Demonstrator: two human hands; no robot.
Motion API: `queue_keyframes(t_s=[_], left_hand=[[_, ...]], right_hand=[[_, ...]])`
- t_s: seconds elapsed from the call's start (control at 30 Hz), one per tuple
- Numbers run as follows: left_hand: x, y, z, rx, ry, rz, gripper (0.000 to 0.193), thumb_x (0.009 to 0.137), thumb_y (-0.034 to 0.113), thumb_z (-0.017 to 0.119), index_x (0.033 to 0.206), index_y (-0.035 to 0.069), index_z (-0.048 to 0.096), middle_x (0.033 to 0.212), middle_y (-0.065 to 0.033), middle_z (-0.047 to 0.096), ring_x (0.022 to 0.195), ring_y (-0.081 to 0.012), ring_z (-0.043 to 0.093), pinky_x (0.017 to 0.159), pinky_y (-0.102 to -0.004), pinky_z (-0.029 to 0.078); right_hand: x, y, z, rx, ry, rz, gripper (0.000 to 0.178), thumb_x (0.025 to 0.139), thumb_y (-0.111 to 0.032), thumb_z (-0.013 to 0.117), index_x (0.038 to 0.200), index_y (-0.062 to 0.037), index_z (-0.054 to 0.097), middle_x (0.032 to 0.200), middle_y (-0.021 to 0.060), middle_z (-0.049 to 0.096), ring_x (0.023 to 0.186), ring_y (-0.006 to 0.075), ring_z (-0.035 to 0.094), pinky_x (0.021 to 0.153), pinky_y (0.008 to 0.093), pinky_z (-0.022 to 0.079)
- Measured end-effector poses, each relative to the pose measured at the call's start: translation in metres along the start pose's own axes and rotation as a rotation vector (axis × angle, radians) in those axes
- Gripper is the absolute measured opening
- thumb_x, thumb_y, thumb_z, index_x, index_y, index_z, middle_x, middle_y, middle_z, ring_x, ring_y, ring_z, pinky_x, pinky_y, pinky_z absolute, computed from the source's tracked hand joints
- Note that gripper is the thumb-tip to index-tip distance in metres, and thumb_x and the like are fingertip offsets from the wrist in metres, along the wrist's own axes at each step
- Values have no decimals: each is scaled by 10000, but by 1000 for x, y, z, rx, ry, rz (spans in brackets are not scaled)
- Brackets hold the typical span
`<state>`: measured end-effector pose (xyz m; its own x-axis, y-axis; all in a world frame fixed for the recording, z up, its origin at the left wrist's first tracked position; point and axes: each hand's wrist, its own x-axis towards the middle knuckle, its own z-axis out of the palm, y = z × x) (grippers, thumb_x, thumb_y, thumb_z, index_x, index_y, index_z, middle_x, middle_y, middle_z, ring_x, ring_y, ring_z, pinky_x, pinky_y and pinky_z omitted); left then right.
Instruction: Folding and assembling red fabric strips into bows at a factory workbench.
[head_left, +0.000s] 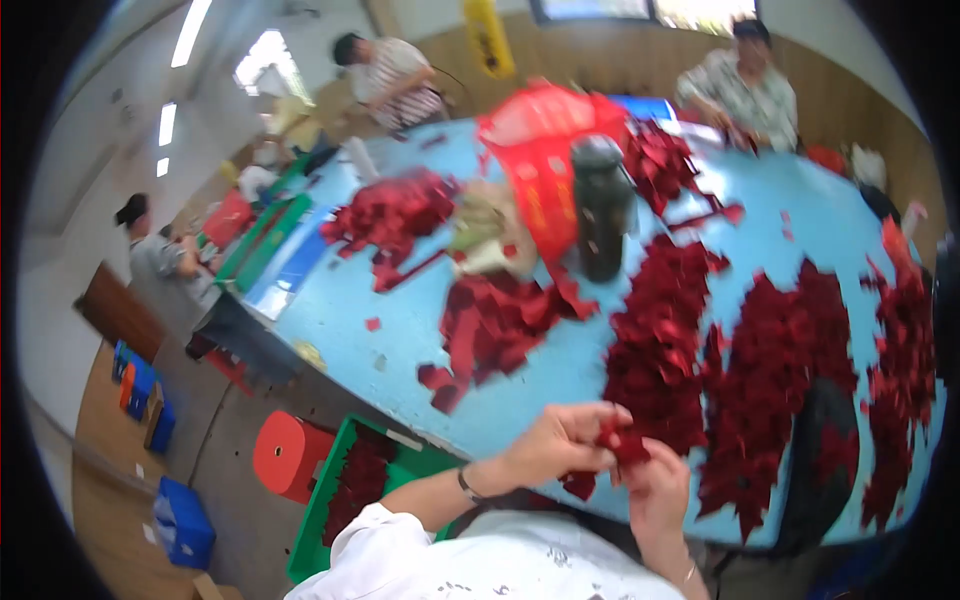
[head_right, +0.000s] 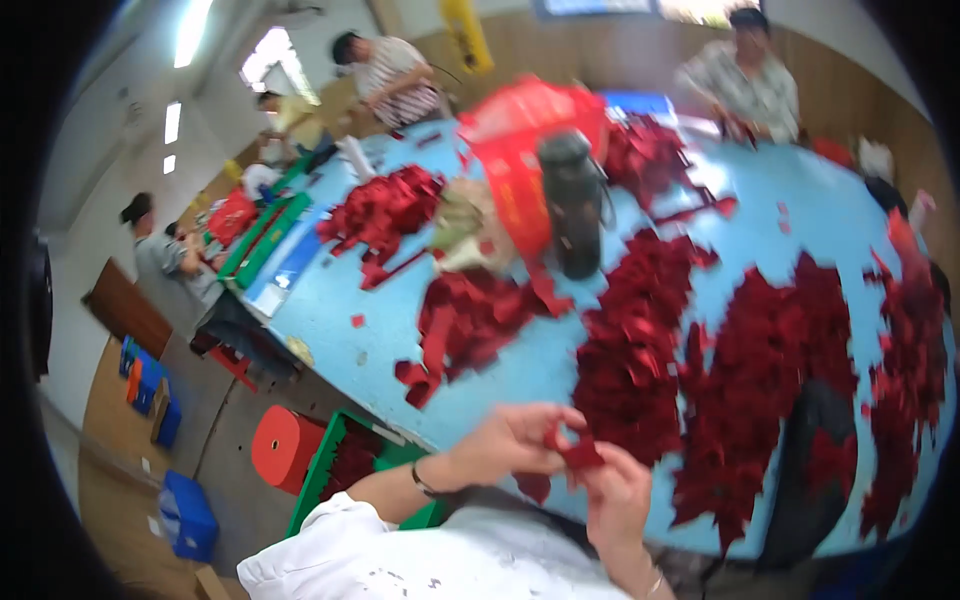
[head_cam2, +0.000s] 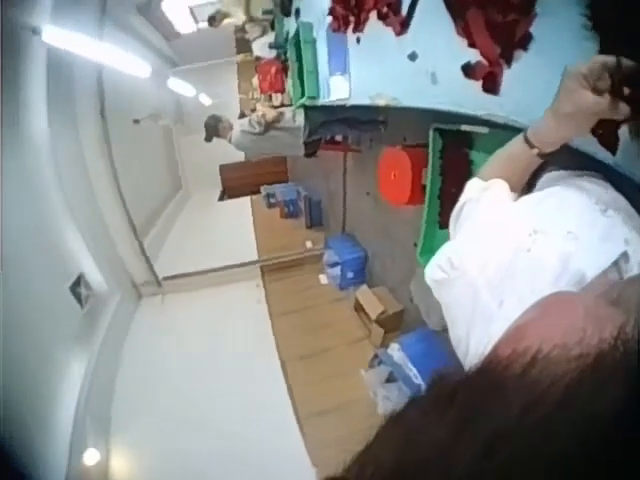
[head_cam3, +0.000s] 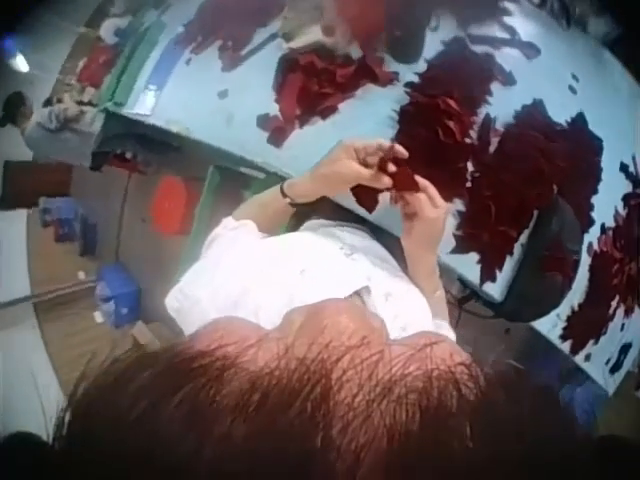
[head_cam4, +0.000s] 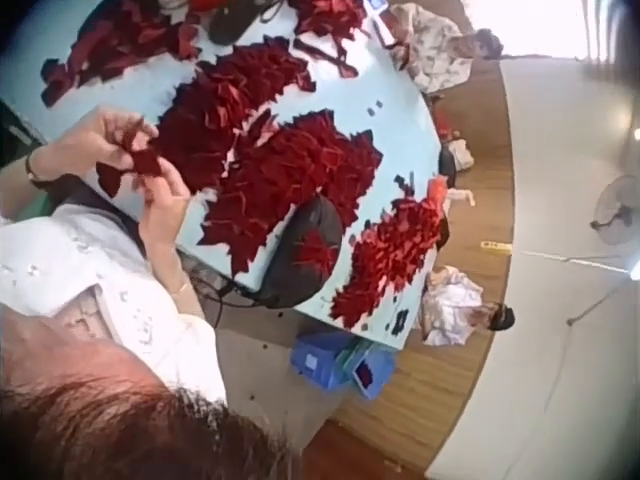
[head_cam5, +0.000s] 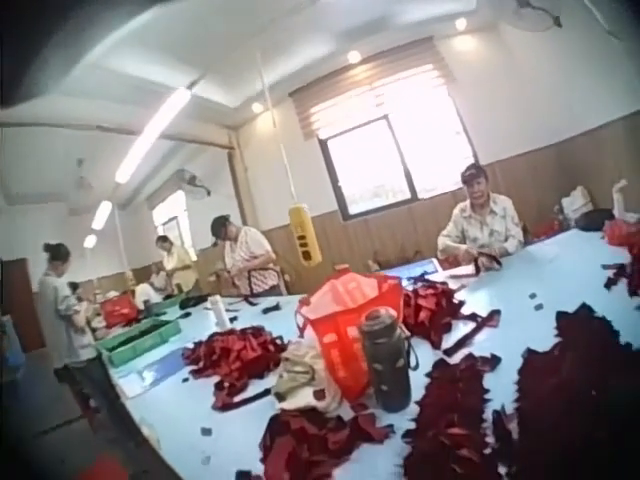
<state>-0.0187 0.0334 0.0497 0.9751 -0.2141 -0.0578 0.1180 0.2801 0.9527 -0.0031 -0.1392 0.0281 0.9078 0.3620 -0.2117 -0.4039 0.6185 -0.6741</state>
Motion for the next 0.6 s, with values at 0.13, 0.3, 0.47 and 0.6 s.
queue_keyframes(t_s=[0.13,0.3,0.47,0.6], left_hand=[[-11,18,-19,-326,66,-141,453,789,-74,594,1223,-4,484,1010,-103,630,853,-142,615,790,-297,506],[-2,14,-32,-455,81,-242,471,799,-33,590,1243,-21,434,1023,-148,626,822,-212,635,773,-326,515],[-9,-3,-44,-560,123,-235,474,809,13,587,1249,-23,414,1025,-161,619,812,-248,632,759,-338,516],[-6,-1,-41,-532,141,-242,459,816,42,587,1239,-26,422,1037,-160,611,801,-245,626,747,-342,512]], right_hand=[[10,5,12,-137,-106,-46,283,756,-56,511,970,107,596,773,145,612,628,201,560,555,343,475],[26,-4,21,-107,-186,40,251,808,-40,487,996,80,603,701,122,578,576,195,551,523,329,485],[29,9,18,-41,-186,119,228,858,-62,490,1004,71,605,667,96,563,561,167,550,487,304,485],[30,9,18,-207,-156,104,221,892,-92,504,1007,68,604,676,86,586,566,139,562,470,277,488]])
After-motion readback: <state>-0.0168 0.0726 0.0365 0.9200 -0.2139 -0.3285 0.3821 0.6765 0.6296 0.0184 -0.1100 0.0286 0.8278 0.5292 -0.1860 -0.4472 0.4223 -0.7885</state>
